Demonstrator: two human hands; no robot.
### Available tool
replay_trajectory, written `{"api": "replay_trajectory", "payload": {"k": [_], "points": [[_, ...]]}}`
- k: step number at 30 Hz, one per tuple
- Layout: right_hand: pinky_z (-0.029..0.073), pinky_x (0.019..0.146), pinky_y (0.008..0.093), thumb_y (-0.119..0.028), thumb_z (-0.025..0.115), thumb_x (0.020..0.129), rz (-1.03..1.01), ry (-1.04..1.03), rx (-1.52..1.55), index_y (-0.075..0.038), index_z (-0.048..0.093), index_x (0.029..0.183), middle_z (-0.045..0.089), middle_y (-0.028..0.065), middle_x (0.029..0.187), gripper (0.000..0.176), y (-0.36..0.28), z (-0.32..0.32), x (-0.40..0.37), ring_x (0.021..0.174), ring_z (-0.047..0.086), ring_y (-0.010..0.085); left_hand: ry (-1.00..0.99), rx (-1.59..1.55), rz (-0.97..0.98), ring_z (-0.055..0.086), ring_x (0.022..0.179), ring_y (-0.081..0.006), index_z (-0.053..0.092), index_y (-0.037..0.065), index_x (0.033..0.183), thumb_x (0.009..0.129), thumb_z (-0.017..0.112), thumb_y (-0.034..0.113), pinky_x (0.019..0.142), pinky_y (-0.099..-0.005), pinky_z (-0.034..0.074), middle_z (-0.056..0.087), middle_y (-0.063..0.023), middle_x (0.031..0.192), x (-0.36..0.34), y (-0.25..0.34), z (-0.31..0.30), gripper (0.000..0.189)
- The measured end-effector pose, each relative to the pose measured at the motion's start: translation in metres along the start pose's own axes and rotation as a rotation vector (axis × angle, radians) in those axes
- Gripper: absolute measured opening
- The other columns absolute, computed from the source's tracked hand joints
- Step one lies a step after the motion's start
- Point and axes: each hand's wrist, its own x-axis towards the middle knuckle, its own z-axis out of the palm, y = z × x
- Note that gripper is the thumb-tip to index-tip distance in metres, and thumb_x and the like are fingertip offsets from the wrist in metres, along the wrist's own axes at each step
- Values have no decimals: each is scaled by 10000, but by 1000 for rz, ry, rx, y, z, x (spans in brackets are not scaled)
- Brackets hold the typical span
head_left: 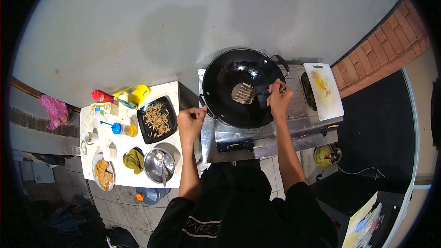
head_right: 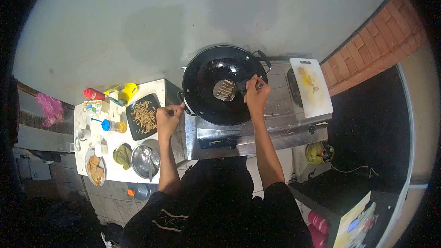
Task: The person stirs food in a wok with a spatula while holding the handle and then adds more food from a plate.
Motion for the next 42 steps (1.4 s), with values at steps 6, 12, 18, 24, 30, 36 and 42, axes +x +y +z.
{"api": "replay_trajectory", "payload": {"k": [6, 12, 18, 24, 30, 36, 42], "points": [[295, 307, 247, -215, 497, 975, -21, -31, 18, 9, 510, 638, 478, 9, 562, 405, -5, 6, -3, 379, 414, 66, -15, 16, -15, 399, 467, -88, 665, -39, 695, 801, 730, 216, 462, -288, 353, 461, -37, 489, 0, 2, 0, 284], [291, 301, 240, -209, 502, 976, -37, 12, -41, 11, 513, 636, 489, 16, 567, 405, -9, -13, 2, 374, 413, 69, -26, 13, 8, 414, 467, -87, 672, -33, 708, 800, 730, 221, 465, -286, 361, 472, -36, 490, 1, 3, -2, 276], [296, 300, 244, -208, 497, 979, -99, 77, 34, 17, 517, 629, 494, 24, 562, 417, 8, -15, 4, 368, 425, 70, -34, 23, 35, 435, 474, -86, 680, -27, 718, 799, 726, 215, 479, -275, 377, 492, -39, 498, 2, 0, -1, 259], [298, 301, 243, -208, 495, 979, -44, 65, 53, 11, 515, 614, 507, 29, 567, 426, -1, -14, 1, 361, 426, 71, -30, 25, 19, 436, 477, -81, 689, -20, 731, 801, 724, 209, 478, -275, 374, 498, -37, 500, 0, 0, -1, 242], [301, 303, 241, -213, 494, 979, -48, 3, 41, 15, 526, 649, 497, 17, 577, 402, 4, -2, -2, 366, 420, 65, -35, 13, 36, 436, 478, -83, 686, -22, 729, 805, 719, 209, 477, -278, 372, 492, -37, 497, 0, 2, -2, 245], [300, 303, 242, -208, 502, 974, -18, -33, -35, 13, 533, 659, 496, 15, 579, 386, -16, -17, -6, 374, 415, 61, -19, 45, 21, 427, 482, -86, 674, -31, 715, 805, 719, 198, 477, -279, 369, 484, -34, 503, -1, 7, -3, 250], [288, 301, 236, -204, 514, 970, -43, -19, -25, 11, 515, 637, 503, 20, 578, 396, -8, -35, -11, 395, 412, 48, -13, 4, 35, 432, 483, -88, 674, -33, 714, 799, 724, 187, 480, -278, 372, 485, -38, 507, -1, 3, -1, 241]]}}
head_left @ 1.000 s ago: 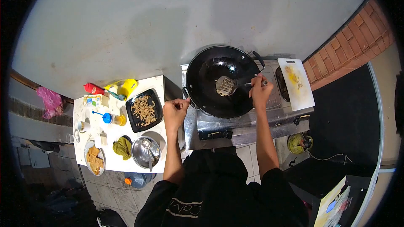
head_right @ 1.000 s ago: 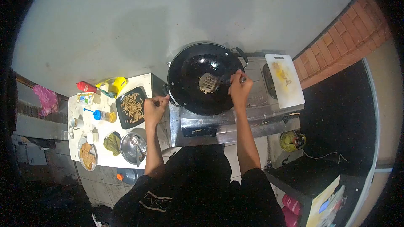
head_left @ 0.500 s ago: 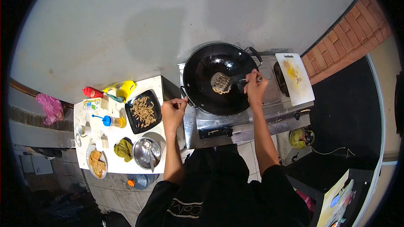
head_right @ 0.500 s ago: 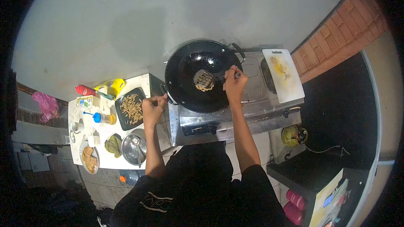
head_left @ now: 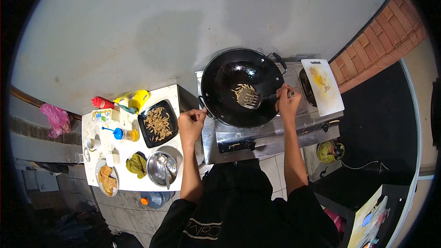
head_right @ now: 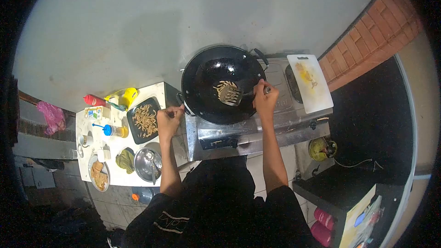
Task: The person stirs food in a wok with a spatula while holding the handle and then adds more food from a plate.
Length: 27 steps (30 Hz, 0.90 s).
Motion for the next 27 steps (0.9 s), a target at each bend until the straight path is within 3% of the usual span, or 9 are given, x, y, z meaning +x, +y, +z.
{"api": "replay_trajectory", "payload": {"k": [7, 13, 27], "points": [[290, 303, 236, -208, 507, 973, -29, -8, 23, 7, 509, 635, 494, 25, 568, 401, 4, 2, 6, 385, 414, 56, -27, 38, -26, 433, 485, -85, 670, -40, 716, 800, 723, 193, 481, -274, 374, 481, -37, 506, 0, 1, -1, 253], [299, 307, 237, -198, 503, 972, -2, 188, 111, 11, 511, 634, 503, 23, 566, 398, 17, 19, 14, 362, 411, 60, -16, 44, 17, 426, 485, -84, 677, -38, 728, 801, 722, 198, 483, -270, 374, 477, -37, 503, 0, 1, -1, 252], [298, 308, 237, -207, 503, 979, 22, -45, 10, 8, 517, 633, 494, 14, 581, 407, 3, 21, 11, 401, 403, 46, -18, 0, -18, 417, 488, -79, 677, -40, 724, 798, 726, 190, 471, -265, 353, 466, -22, 506, 0, -1, 0, 246]]}}
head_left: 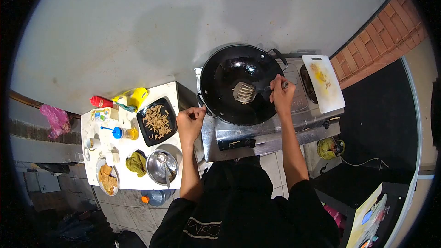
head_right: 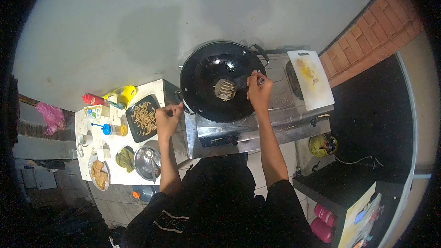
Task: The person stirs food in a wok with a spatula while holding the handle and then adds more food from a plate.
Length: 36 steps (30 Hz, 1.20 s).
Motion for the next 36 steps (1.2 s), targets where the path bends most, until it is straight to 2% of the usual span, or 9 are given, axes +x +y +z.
{"api": "replay_trajectory", "payload": {"k": [4, 13, 18, 36], "points": [[290, 310, 238, -205, 505, 977, -12, 54, 13, 11, 513, 631, 484, 7, 574, 407, -2, 7, -2, 394, 395, 47, -9, -12, -5, 414, 486, -84, 680, -37, 729, 799, 727, 188, 469, -266, 351, 471, -21, 511, 0, -1, 1, 241], [283, 313, 237, -189, 502, 973, -8, -12, 14, 10, 526, 639, 488, 5, 576, 390, -4, -1, 1, 393, 396, 48, -2, 11, 30, 402, 502, -74, 669, -50, 719, 809, 722, 176, 474, -262, 348, 465, -16, 517, 1, 1, 1, 249], [286, 310, 239, -189, 499, 974, -52, 97, -13, 21, 533, 643, 491, 11, 568, 393, 1, -11, 2, 377, 394, 56, -8, 17, 22, 394, 507, -73, 647, -55, 697, 810, 716, 164, 479, -266, 356, 447, -18, 512, 1, -2, 1, 256], [281, 304, 228, -214, 506, 972, 32, 45, 74, 8, 511, 641, 497, 16, 596, 399, 0, 1, -6, 398, 386, 42, -7, 56, -46, 403, 507, -70, 661, -59, 709, 801, 715, 165, 481, -264, 362, 456, -21, 507, 1, 7, -1, 248]]}}
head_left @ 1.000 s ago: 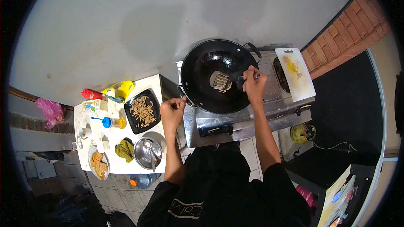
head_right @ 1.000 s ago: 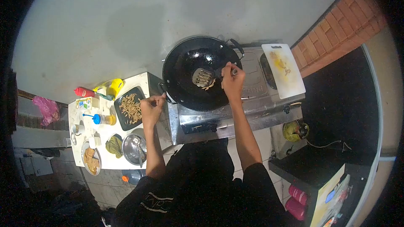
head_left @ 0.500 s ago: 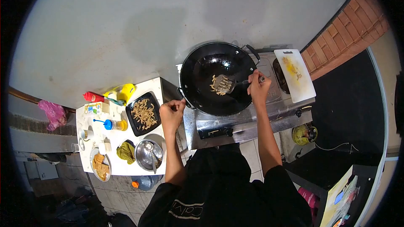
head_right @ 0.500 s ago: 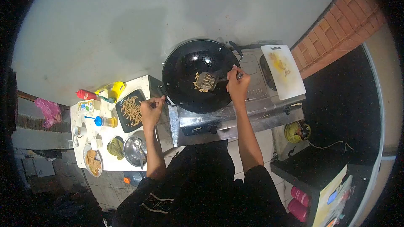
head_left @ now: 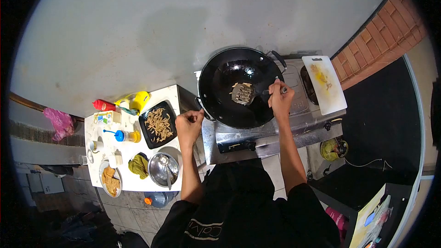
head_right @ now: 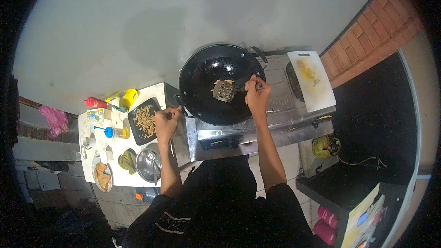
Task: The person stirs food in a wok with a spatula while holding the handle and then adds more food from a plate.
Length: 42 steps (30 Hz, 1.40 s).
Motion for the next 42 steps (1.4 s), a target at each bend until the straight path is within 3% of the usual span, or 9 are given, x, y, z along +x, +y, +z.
{"api": "replay_trajectory", "payload": {"k": [18, 22, 28, 33, 42], "points": [[278, 313, 225, -210, 496, 981, -67, -8, -99, 6, 514, 643, 491, 7, 583, 401, -6, -7, 9, 387, 398, 45, -15, -47, 43, 403, 505, -80, 637, -54, 686, 799, 716, 162, 487, -268, 369, 447, -21, 509, 2, -6, 1, 256], [276, 314, 228, -217, 503, 979, -36, -43, -21, 11, 523, 653, 490, 9, 577, 398, -4, 1, 5, 378, 396, 44, -15, -42, 30, 395, 504, -75, 636, -57, 685, 798, 718, 154, 480, -265, 359, 436, -14, 508, 2, -4, 1, 252], [267, 316, 229, -219, 506, 976, 33, -50, -157, 20, 526, 655, 493, 14, 572, 400, -10, -8, 9, 375, 399, 46, -12, -73, -16, 402, 498, -75, 650, -52, 694, 799, 720, 163, 478, -263, 359, 454, -21, 505, 2, -7, 2, 250], [273, 313, 237, -213, 499, 976, -55, -21, -64, 13, 526, 647, 491, 15, 561, 400, -14, 0, 21, 372, 406, 51, 40, -27, 28, 411, 479, -86, 684, -41, 740, 805, 720, 187, 473, -273, 362, 483, -40, 500, -3, -3, 4, 239], [282, 312, 236, -257, 534, 958, 52, -161, -83, -12, 520, 634, 493, 7, 562, 406, -7, -4, 35, 360, 400, 62, 103, 4, -52, 387, 482, -82, 672, -55, 728, 813, 721, 177, 462, -270, 341, 448, -24, 496, -10, 2, 9, 252]]}}
